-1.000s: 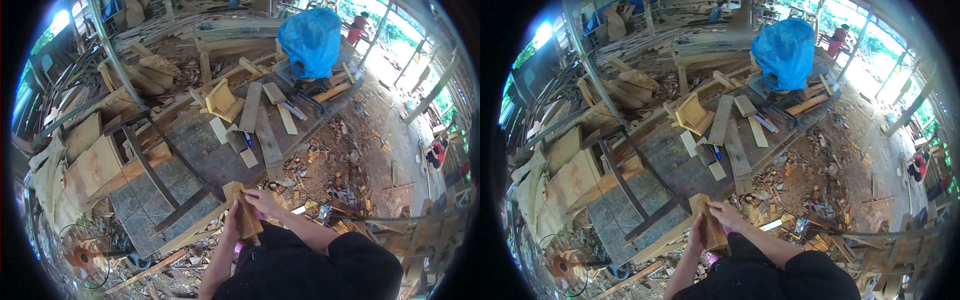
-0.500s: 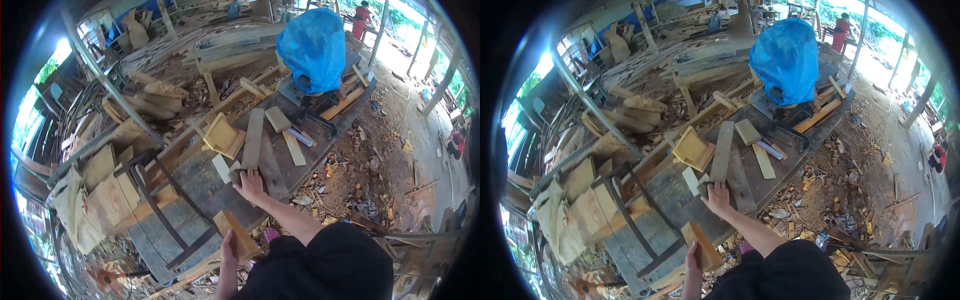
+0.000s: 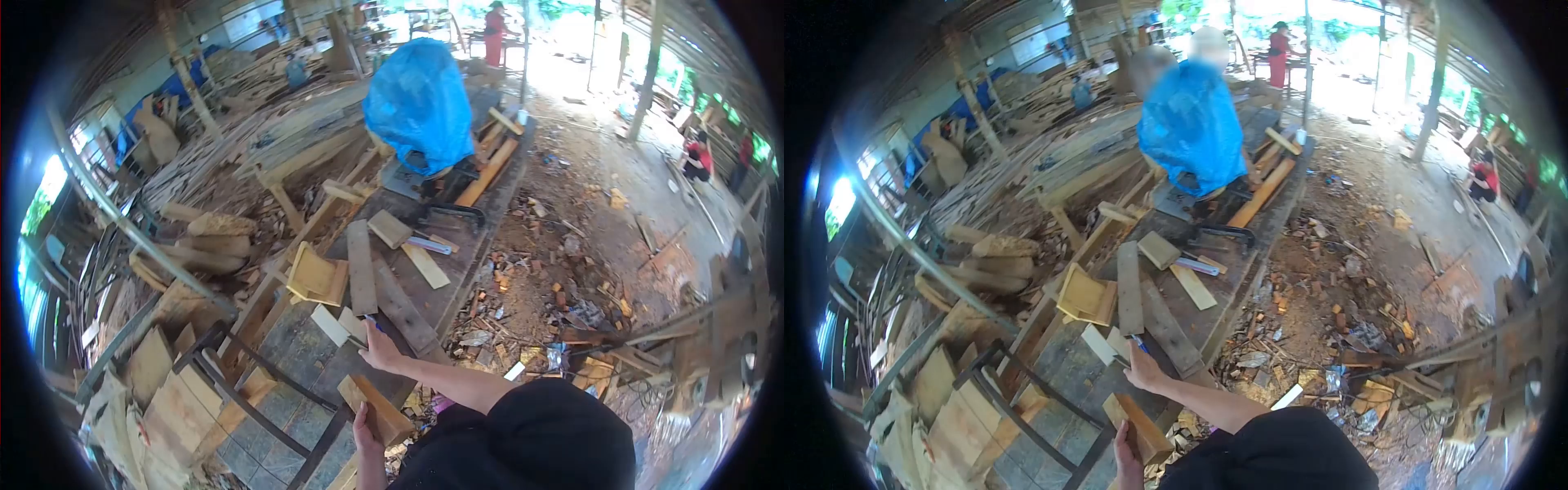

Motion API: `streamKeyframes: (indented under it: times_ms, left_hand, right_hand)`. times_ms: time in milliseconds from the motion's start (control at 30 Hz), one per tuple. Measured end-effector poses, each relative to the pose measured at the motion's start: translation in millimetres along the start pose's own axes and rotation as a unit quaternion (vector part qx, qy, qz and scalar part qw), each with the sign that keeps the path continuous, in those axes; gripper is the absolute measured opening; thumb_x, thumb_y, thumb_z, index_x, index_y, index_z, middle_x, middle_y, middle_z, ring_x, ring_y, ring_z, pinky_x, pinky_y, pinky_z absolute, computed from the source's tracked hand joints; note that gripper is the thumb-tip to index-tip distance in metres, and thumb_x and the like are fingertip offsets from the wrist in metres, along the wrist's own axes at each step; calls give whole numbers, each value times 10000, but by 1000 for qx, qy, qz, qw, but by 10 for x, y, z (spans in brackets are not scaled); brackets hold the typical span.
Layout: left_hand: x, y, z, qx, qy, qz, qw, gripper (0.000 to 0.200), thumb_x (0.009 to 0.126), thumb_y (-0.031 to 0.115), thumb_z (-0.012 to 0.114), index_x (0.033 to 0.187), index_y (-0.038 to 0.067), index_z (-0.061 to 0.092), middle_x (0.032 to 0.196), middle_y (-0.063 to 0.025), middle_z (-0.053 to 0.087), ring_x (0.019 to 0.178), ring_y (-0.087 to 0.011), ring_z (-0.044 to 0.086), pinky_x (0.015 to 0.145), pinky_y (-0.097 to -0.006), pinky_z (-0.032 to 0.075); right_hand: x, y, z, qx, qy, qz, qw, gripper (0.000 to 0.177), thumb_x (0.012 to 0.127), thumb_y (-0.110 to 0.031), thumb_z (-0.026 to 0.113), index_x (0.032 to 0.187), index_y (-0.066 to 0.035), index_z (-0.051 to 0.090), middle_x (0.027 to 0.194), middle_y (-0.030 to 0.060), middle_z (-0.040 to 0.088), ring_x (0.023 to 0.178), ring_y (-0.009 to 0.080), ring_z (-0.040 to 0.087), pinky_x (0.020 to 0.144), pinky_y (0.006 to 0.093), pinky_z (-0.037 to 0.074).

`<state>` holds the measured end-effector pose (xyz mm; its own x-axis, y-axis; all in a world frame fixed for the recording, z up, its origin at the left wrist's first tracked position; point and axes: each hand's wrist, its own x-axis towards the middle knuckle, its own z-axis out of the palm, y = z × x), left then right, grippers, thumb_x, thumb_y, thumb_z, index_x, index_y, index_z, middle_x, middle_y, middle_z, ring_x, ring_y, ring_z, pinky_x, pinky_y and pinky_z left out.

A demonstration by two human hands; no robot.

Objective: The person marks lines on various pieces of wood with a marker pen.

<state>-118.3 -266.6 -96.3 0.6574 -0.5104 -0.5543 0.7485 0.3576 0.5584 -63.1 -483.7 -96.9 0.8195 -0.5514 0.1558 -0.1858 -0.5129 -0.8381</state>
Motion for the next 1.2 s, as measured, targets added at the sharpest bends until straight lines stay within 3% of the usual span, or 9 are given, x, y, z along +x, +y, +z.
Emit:
streamKeyframes:
  times_ms: [100, 167, 300, 467, 667, 867, 933, 1067, 1200]
  left_hand:
    - [-49, 62, 22, 28, -40, -4, 999, 346, 930, 310, 617, 1195, 86, 625, 1156, -44, 673, 1080, -233, 617, 969, -395, 472]
    - [-65, 88, -59, 31, -79, -16, 996, 350, 931, 314, 612, 1198, 87, 626, 1166, -42, 669, 1085, -235, 614, 976, -396, 468]
    - [-204, 146, -121, 22, -132, -55, 989, 387, 944, 333, 574, 1239, 84, 604, 1198, -47, 652, 1094, -243, 610, 993, -396, 458]
    - [-94, -26, -372, 11, -223, -143, 964, 391, 981, 320, 476, 1271, 71, 564, 1221, -90, 625, 1088, -245, 615, 963, -389, 490]
    - [117, -801, -257, 55, -361, -246, 898, 435, 1000, 385, 442, 1280, 70, 550, 1162, -96, 640, 1068, -241, 623, 902, -370, 531]
    - [127, -489, 214, 118, -461, -287, 831, 549, 1004, 510, 408, 1325, 76, 511, 1172, -103, 632, 1057, -250, 624, 890, -394, 539]
    - [-110, -466, 584, 102, -491, -316, 806, 589, 1004, 547, 394, 1345, 78, 495, 1189, -105, 625, 1056, -257, 624, 894, -408, 537]
    - [-592, -345, 1006, 48, -431, -342, 834, 582, 1010, 529, 393, 1390, 92, 456, 1186, -104, 622, 1071, -268, 621, 931, -452, 515]
    - [204, -370, 983, 76, -431, -292, 850, 562, 1017, 494, 398, 1413, 96, 426, 1182, -103, 619, 1080, -270, 619, 947, -461, 505]
  right_hand:
    - [-357, -110, -306, 50, -9, 34, 998, 637, 775, -150, 745, 1289, 13, 406, 1069, 257, 584, 1014, 425, 601, 854, 500, 480]
    - [-600, -84, -436, 31, -67, 35, 997, 529, 808, -198, 698, 1267, -1, 523, 835, 181, 632, 887, 357, 656, 818, 434, 507]
    - [-1375, -383, -529, 128, 41, 102, 986, 469, 836, -229, 662, 1249, -16, 595, 908, 166, 639, 933, 349, 643, 836, 432, 500]
    - [-2337, -1270, -533, -20, 5, 13, 1000, 426, 876, -203, 642, 1286, -104, 585, 1073, 152, 602, 1022, 332, 594, 854, 428, 490]
    - [-2833, -1226, -543, -177, 150, -29, 972, 381, 876, -202, 630, 1251, -146, 592, 1034, 123, 573, 963, 342, 592, 834, 429, 486]
    - [-3032, -1422, -768, -80, 143, 131, 978, 232, 913, -242, 605, 1113, -126, 627, 992, 135, 563, 931, 353, 597, 806, 451, 484]
    - [-2876, -1232, -879, -277, 292, -139, 905, 249, 930, -282, 586, 1097, -103, 635, 983, 146, 576, 895, 361, 603, 774, 472, 487]
    - [-2157, -967, -1563, -110, 284, 106, 947, 300, 926, -260, 557, 1155, -79, 624, 1094, 177, 610, 961, 407, 614, 816, 494, 492]
    - [-2123, -1143, -1169, -172, 288, 61, 940, 423, 878, -196, 539, 1291, -105, 559, 1154, 187, 630, 1062, 391, 614, 923, 485, 484]
